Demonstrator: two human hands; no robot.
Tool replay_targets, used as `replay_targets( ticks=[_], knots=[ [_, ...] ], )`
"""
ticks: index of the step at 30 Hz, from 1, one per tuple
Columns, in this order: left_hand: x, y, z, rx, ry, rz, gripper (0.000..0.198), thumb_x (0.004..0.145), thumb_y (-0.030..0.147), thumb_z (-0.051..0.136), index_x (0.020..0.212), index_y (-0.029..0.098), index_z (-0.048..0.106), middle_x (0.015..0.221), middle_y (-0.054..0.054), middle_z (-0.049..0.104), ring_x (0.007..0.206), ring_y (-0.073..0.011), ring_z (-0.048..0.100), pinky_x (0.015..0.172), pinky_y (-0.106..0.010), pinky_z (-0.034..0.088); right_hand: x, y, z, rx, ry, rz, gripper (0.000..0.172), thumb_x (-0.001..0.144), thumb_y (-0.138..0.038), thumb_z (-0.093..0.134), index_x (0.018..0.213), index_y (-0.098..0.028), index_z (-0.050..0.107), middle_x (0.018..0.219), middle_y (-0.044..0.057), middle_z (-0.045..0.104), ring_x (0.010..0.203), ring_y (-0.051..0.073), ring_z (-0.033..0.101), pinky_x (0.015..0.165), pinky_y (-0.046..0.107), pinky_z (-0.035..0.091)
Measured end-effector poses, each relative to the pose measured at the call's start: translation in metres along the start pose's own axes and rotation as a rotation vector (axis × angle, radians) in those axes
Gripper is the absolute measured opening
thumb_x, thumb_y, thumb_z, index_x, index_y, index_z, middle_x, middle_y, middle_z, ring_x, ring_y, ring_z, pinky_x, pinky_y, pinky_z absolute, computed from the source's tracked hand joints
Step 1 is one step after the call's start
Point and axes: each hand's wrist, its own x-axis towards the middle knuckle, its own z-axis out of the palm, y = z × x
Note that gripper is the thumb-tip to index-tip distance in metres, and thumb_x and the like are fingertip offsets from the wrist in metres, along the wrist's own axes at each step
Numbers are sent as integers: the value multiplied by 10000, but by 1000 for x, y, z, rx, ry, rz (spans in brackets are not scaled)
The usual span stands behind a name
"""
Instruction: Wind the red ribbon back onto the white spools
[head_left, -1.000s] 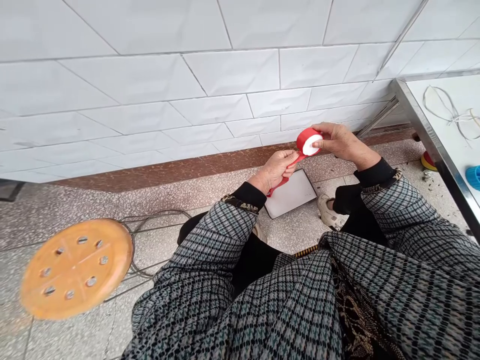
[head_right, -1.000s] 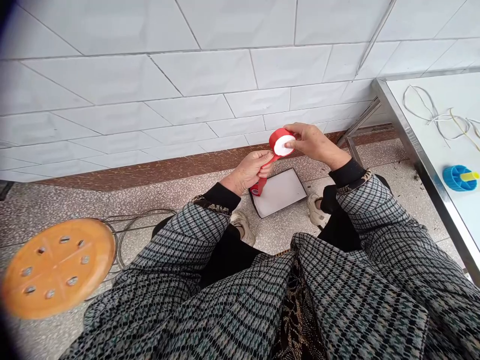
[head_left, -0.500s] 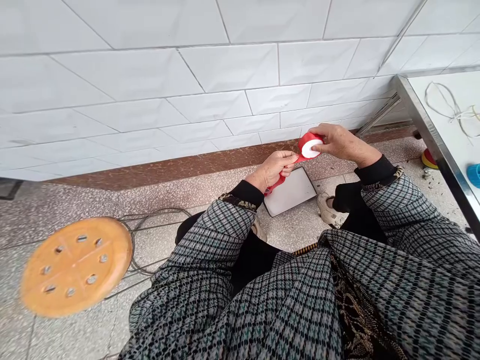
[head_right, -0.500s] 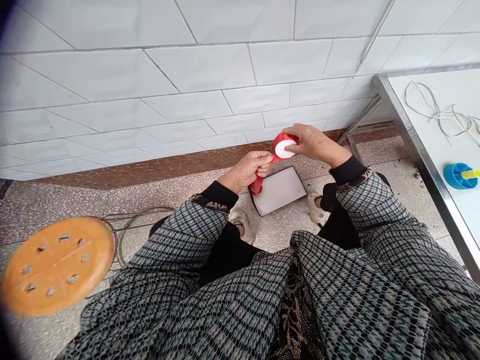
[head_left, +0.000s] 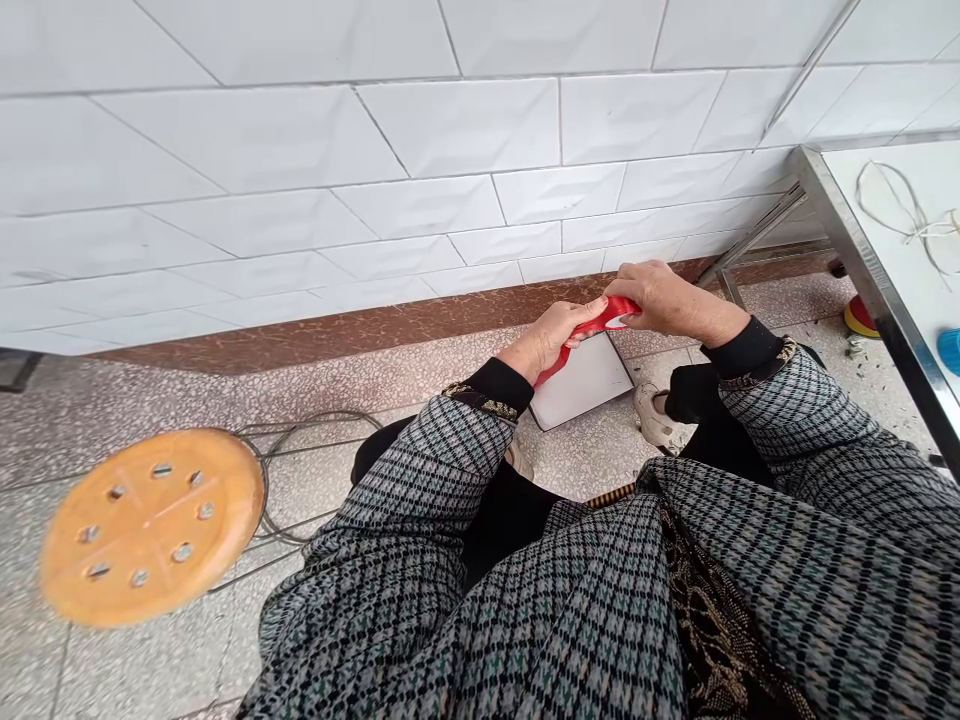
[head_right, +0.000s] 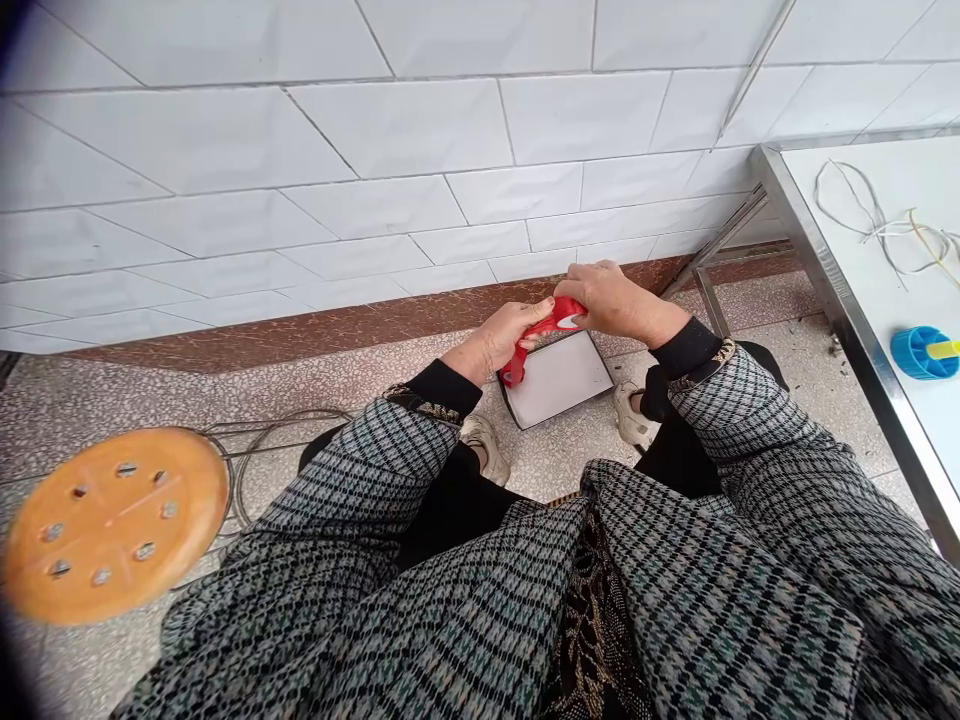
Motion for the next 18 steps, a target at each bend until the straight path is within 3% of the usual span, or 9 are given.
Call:
replay_targets(
  ticks=[8,12,18],
  knots=[
    [9,-16,2,84,40,-30,543,792,511,925,595,192,533,547,58,359,488,-47,208,508,-266,118,8,-19,5,-100,-46,27,123,933,-156,687,1044,-151,741,1079,152,709,1066,309,622,920,403,338],
    [10,-16,4,43,64,-55,475,837,442,894,621,178,564,551,50,375,484,-46,223,492,-257,93,10,-18,8,-69,-16,56,139,925,-199,737,1045,-132,754,1080,155,706,1034,301,620,890,394,359],
    [7,-14,5,-128,54,-66,349,930,371,782,722,154,606,618,23,459,482,-45,300,466,-206,173,12,-8,10,81,90,29,187,933,-276,772,1043,-126,762,1002,133,681,941,257,587,851,367,399]
  ],
)
